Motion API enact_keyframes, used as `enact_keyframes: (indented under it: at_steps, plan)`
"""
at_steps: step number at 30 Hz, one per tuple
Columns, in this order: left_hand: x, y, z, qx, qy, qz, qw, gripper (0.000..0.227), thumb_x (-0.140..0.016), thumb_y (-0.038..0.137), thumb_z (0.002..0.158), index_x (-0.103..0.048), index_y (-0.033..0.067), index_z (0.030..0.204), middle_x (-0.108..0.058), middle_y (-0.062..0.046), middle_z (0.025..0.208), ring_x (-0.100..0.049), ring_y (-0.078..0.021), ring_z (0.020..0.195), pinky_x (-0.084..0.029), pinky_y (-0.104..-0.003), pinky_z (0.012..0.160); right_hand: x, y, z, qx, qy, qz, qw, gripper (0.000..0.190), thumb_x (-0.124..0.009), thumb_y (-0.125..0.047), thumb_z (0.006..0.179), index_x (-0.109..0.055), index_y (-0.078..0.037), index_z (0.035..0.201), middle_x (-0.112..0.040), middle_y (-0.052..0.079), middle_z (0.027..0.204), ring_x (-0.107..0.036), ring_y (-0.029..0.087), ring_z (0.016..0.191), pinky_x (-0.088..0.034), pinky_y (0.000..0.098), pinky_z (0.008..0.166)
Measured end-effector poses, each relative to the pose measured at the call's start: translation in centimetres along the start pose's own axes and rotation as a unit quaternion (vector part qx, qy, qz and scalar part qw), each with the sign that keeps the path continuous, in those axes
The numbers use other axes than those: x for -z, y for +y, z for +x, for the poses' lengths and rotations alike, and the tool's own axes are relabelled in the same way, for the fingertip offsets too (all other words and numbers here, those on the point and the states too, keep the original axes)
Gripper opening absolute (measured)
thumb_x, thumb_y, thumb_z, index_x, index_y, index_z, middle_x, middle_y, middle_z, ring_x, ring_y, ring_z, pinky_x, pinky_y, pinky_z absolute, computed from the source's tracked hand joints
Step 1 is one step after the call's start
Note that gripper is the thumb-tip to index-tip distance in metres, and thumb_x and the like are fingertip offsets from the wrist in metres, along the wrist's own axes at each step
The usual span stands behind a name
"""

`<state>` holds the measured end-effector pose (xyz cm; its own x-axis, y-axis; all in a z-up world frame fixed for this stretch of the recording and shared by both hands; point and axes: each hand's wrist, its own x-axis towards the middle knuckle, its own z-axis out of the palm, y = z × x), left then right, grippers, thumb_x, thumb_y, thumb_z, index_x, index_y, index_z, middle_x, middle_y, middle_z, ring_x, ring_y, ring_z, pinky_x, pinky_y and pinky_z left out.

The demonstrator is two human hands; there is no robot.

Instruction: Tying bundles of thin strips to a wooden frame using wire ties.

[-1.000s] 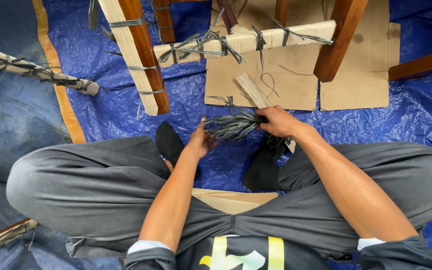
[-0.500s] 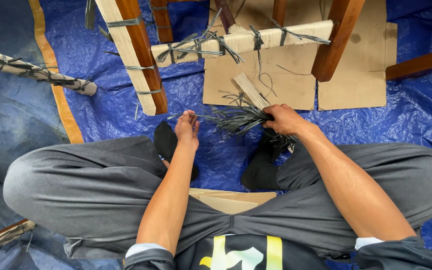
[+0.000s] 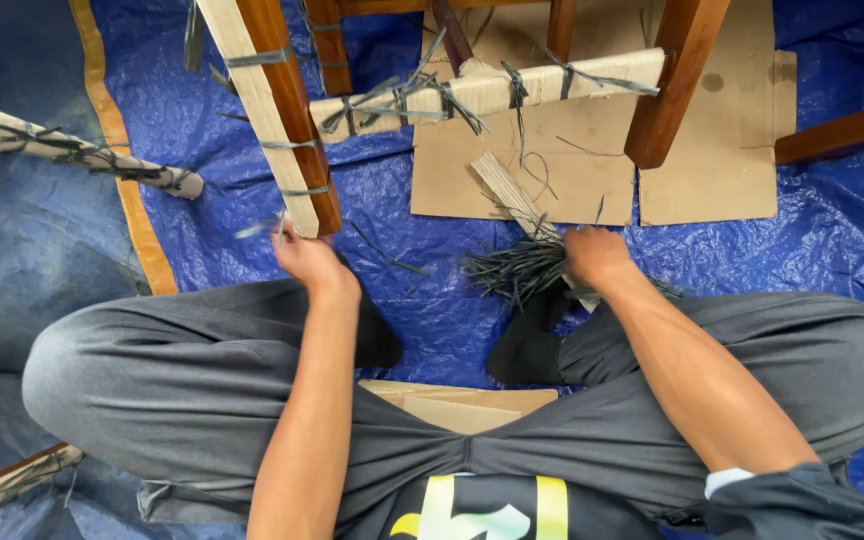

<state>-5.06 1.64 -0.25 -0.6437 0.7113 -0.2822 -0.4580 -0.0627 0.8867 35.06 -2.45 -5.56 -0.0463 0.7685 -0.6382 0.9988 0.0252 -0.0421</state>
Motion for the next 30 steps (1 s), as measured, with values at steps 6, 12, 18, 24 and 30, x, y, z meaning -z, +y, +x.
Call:
enact_keyframes:
  at_steps: [6, 12, 18, 24, 30]
  plan:
    - [-2.8, -2.7, -13.6, 0.125, -0.191, 0.11, 0.967, 0.019, -0.056, 0.022, 0.108, -0.061, 0.0048, 0.103, -0.069, -0.004, 0.091, -0.065, -0.0126, 0.083, -0.054, -0.029, 0.075, 7.3, -10.6, -3.4, 0.269, 0.182, 0.425, 0.845, 0.049, -0.067, -0.021, 0.091, -0.061, 0.002, 0.134, -0.069, 0.021, 0.128, -0.067, 0.033, 0.115, -0.052, 0.0419, 0.097]
    - [-7.6, 0.1, -13.3, 0.049, -0.232, 0.153, 0.959, 0.023, -0.056, 0.024, 0.108, -0.064, 0.0021, 0.105, -0.069, -0.005, 0.096, -0.064, -0.0104, 0.086, -0.052, -0.026, 0.071, 9.5, -9.3, -6.3, 0.238, -0.084, 0.623, 0.74, 0.029, -0.057, -0.026, 0.11, -0.067, 0.001, 0.11, -0.059, 0.002, 0.076, -0.055, 0.016, 0.071, -0.048, 0.0329, 0.066]
    - [-11.9, 5.5, -13.5, 0.048, -0.337, 0.228, 0.912, 0.025, -0.058, 0.027, 0.104, -0.067, 0.0049, 0.11, -0.07, -0.001, 0.092, -0.065, -0.0086, 0.079, -0.049, -0.023, 0.062, 14.1, -1.1, -8.3, 0.196, 0.165, 0.384, 0.887, 0.027, -0.055, -0.023, 0.1, -0.075, -0.005, 0.096, -0.07, -0.001, 0.078, -0.063, 0.01, 0.069, -0.05, 0.0283, 0.062]
    - [-21.1, 9.3, -14.7, -0.31, -0.445, 0.275, 0.794, 0.014, -0.068, 0.014, 0.105, -0.067, 0.0005, 0.101, -0.064, -0.009, 0.085, -0.06, -0.0153, 0.072, -0.048, -0.028, 0.069, 14.5, 4.2, -4.8, -0.064, 0.086, 0.635, 0.765, 0.029, -0.05, -0.022, 0.107, -0.069, -0.002, 0.115, -0.068, 0.008, 0.085, -0.05, 0.01, 0.061, -0.039, 0.0282, 0.05]
    - [-29.5, 5.3, -12.3, -0.369, -0.501, 0.306, 0.721, 0.012, -0.07, 0.013, 0.1, -0.066, 0.0014, 0.101, -0.069, -0.012, 0.094, -0.068, -0.028, 0.085, -0.054, -0.04, 0.075, 15.8, -0.9, -3.1, -0.015, 0.115, 0.728, 0.676, 0.027, -0.051, -0.017, 0.102, -0.068, -0.002, 0.116, -0.074, 0.006, 0.089, -0.056, 0.007, 0.06, -0.04, 0.0228, 0.048]
